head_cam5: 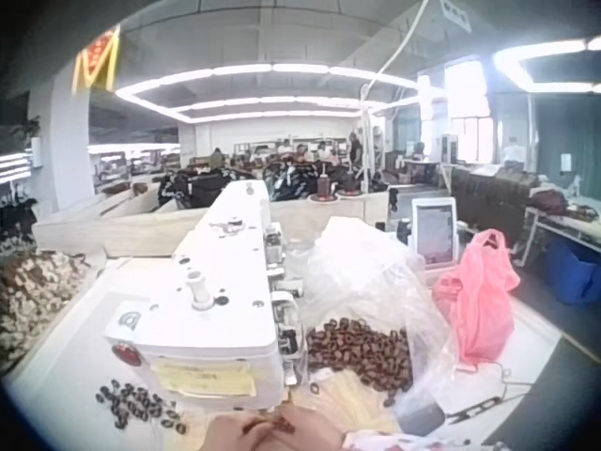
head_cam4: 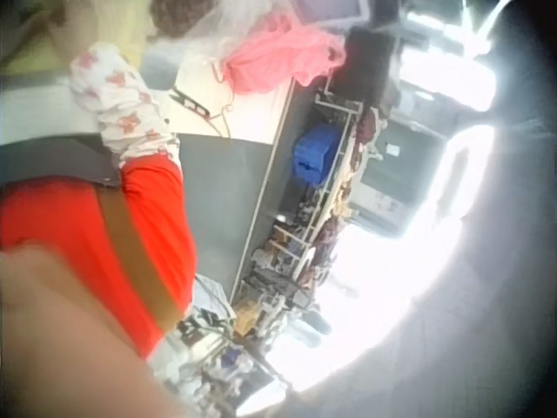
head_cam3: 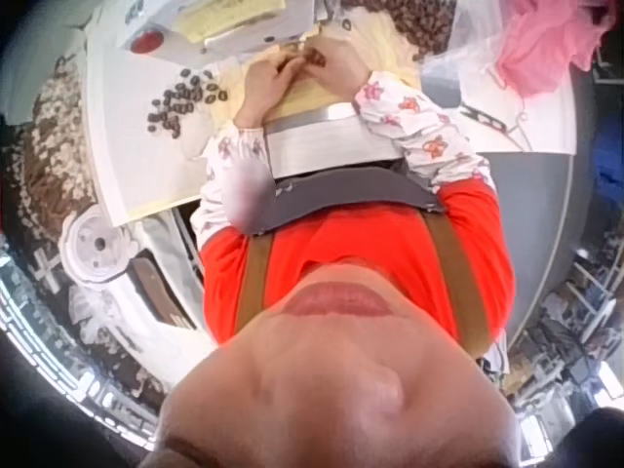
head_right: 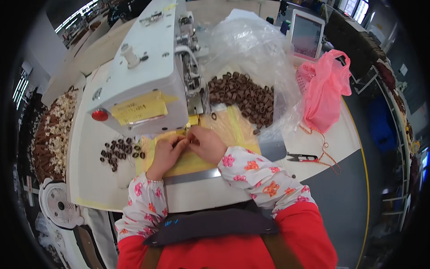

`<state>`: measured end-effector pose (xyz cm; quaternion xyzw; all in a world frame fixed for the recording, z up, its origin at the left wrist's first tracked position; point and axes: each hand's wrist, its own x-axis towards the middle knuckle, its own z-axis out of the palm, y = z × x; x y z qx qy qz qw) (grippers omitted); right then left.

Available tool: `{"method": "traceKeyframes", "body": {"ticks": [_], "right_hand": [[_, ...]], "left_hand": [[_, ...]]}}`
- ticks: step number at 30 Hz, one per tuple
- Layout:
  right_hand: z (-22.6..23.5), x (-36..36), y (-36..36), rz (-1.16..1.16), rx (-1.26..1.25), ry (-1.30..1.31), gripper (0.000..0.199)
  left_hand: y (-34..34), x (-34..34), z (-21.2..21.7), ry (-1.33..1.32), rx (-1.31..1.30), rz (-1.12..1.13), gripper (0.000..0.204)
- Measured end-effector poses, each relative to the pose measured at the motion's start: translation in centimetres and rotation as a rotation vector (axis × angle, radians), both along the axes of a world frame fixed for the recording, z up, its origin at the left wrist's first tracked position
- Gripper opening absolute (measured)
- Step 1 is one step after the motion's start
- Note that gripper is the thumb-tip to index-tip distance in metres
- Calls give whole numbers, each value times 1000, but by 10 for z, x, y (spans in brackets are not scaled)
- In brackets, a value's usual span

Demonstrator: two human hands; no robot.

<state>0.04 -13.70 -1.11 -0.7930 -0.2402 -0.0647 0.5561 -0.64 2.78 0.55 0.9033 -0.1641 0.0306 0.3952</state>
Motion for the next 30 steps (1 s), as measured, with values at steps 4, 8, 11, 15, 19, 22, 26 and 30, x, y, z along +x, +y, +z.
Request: {"method": "traceKeyframes", "body": {"ticks": [4, 8, 11, 15, 19, 22, 26, 30], "right_hand": [[2, 7, 0, -84, -20, 46, 14], [-4, 19, -1, -109, -34, -5, 12], [-3, 23, 1, -124, -60, -42, 11], [-9, 27, 2, -170, -90, -144, 10], [-7, 27, -2, -177, -102, -122, 8], [-7, 28, 0, -189, -112, -151, 8], [-4, 27, 1, -195, -71, -91, 8], [-5, 30, 1, -200, -70, -76, 8]], "left_hand": [[1, 1, -7, -152, 69, 100, 19], [-5, 9, -6, -141, 85, 162, 20], [-7, 9, -9, -124, 93, 197, 22], [-7, 14, -8, -74, 135, 207, 24], [-4, 18, -15, -94, 100, 235, 27], [-3, 22, -21, -163, 16, 247, 24], [-4, 22, -19, -105, 4, 259, 22], [-5, 22, -17, -52, -12, 265, 21]]}}
